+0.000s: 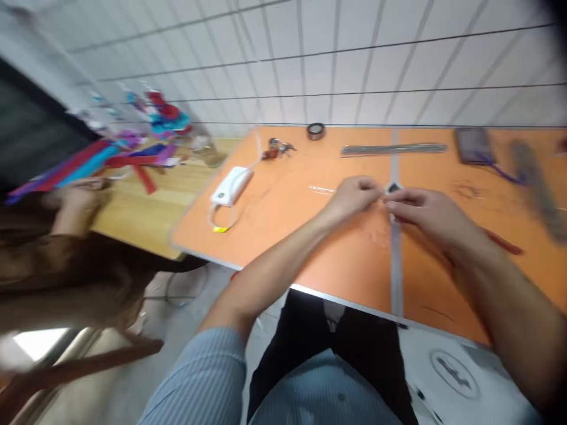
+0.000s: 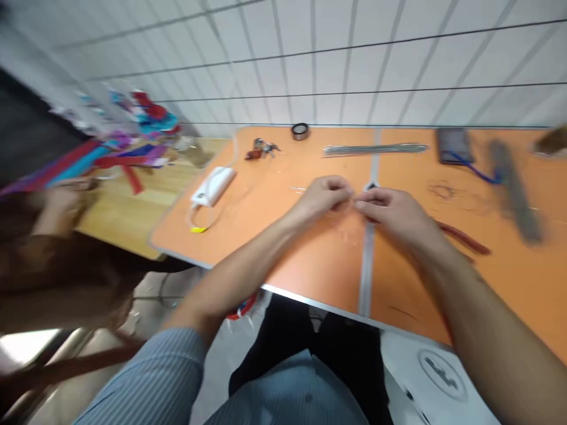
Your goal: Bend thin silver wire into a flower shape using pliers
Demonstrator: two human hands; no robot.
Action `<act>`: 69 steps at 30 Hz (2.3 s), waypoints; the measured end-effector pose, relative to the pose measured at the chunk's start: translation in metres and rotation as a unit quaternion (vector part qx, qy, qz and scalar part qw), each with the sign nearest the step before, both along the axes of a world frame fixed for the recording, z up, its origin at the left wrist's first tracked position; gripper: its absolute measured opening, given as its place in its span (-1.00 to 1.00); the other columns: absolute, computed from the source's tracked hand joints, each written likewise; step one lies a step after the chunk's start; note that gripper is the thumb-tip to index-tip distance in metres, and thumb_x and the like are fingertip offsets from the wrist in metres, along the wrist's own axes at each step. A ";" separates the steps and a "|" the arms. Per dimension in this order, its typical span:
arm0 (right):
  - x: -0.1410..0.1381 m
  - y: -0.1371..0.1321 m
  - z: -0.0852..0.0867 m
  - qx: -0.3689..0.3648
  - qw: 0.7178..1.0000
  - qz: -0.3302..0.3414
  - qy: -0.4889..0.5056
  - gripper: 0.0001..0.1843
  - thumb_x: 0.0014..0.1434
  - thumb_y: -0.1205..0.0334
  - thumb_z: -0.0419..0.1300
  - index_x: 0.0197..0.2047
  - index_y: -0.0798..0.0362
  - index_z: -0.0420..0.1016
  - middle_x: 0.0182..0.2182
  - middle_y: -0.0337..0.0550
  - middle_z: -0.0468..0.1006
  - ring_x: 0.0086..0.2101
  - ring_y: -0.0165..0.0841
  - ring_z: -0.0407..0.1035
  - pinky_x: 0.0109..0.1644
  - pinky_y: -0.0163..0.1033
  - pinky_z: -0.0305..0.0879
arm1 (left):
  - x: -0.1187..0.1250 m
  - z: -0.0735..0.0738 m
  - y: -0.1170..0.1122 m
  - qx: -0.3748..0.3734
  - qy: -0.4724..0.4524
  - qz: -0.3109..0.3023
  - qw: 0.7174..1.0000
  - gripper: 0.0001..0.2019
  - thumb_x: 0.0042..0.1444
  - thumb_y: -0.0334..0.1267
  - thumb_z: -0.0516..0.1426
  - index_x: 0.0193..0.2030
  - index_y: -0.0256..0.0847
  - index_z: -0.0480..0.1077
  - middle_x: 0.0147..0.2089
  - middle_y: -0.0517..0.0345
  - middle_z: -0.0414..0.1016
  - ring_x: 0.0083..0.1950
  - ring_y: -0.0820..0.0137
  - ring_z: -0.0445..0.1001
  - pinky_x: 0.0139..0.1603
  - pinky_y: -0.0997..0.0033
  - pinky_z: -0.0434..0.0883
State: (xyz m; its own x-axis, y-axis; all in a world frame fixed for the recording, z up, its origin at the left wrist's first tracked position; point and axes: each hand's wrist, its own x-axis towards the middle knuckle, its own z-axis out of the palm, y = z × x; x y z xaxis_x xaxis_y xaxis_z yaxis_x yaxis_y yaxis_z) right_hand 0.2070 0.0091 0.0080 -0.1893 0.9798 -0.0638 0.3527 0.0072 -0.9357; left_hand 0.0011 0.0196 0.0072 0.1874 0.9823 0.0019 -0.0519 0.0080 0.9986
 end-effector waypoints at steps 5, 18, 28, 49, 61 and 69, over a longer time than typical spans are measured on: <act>-0.006 -0.001 0.007 -0.007 1.000 0.010 0.023 -0.81 0.23 0.05 0.47 -0.26 -0.01 0.69 -0.34 -0.20 0.59 -0.28 -0.34 0.43 -0.10 -0.20 0.39 | -0.006 -0.004 0.002 -0.029 -0.034 0.016 0.999 -0.81 0.21 -0.36 0.30 -0.42 -0.22 0.45 -0.53 0.24 0.39 -0.52 0.52 0.31 -0.44 0.48 0.23; -0.003 0.004 0.003 0.033 0.999 -0.003 0.024 -0.87 0.19 0.16 0.40 -0.32 0.02 0.61 -0.39 -0.22 0.54 -0.35 -0.36 0.35 -0.21 -0.21 0.29 | -0.007 -0.001 0.004 -0.076 -0.046 -0.009 0.996 -0.73 0.39 -0.11 0.26 -0.27 -0.25 0.56 -0.35 0.12 0.55 -0.46 0.52 0.45 -0.35 0.50 0.40; -0.002 0.004 -0.002 0.059 0.998 -0.004 0.027 -0.85 0.24 0.12 0.40 -0.30 -0.02 0.59 -0.36 -0.23 0.52 -0.35 -0.36 0.32 -0.25 -0.22 0.27 | -0.009 0.000 0.001 -0.057 -0.024 -0.008 0.998 -0.77 0.28 -0.12 0.34 -0.30 -0.23 0.57 -0.35 0.13 0.57 -0.44 0.51 0.44 -0.33 0.48 0.41; 0.017 0.007 0.023 0.117 0.988 -0.088 0.057 -0.93 0.31 0.21 0.38 -0.22 -0.03 0.60 -0.29 -0.18 0.59 -0.33 -0.34 0.40 -0.17 -0.17 0.42 | -0.011 -0.007 0.006 -0.049 -0.013 0.004 0.999 -0.74 0.12 -0.13 0.44 -0.43 -0.21 0.54 -0.41 0.14 0.55 -0.49 0.51 0.41 -0.42 0.46 0.36; 0.077 -0.017 0.049 0.142 0.973 -0.115 -0.140 -0.87 0.25 0.14 0.45 -0.24 0.00 0.65 -0.32 -0.13 0.63 -0.27 -0.24 0.49 -0.17 -0.12 0.43 | -0.014 -0.007 0.009 -0.044 -0.033 0.021 0.998 -0.79 0.12 -0.20 0.42 -0.39 -0.26 0.58 -0.42 0.10 0.62 -0.52 0.54 0.42 -0.50 0.52 0.29; 0.101 -0.069 0.025 0.132 0.940 -0.127 -0.288 -0.87 0.31 0.13 0.31 -0.20 -0.04 0.68 -0.33 -0.12 0.68 -0.32 -0.20 0.49 -0.26 -0.11 0.26 | -0.010 -0.007 0.009 -0.067 -0.062 0.047 0.995 -0.82 0.15 -0.23 0.42 -0.33 -0.27 0.58 -0.42 0.12 0.63 -0.54 0.54 0.43 -0.51 0.52 0.29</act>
State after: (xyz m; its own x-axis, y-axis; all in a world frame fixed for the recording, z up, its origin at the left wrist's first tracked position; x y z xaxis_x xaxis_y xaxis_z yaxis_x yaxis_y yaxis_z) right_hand 0.3082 -0.0597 0.0327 0.0449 0.9847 0.1685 0.8216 0.0596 -0.5670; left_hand -0.0093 0.0286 0.0003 0.1021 0.9883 -0.1133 -0.1820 0.1306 0.9746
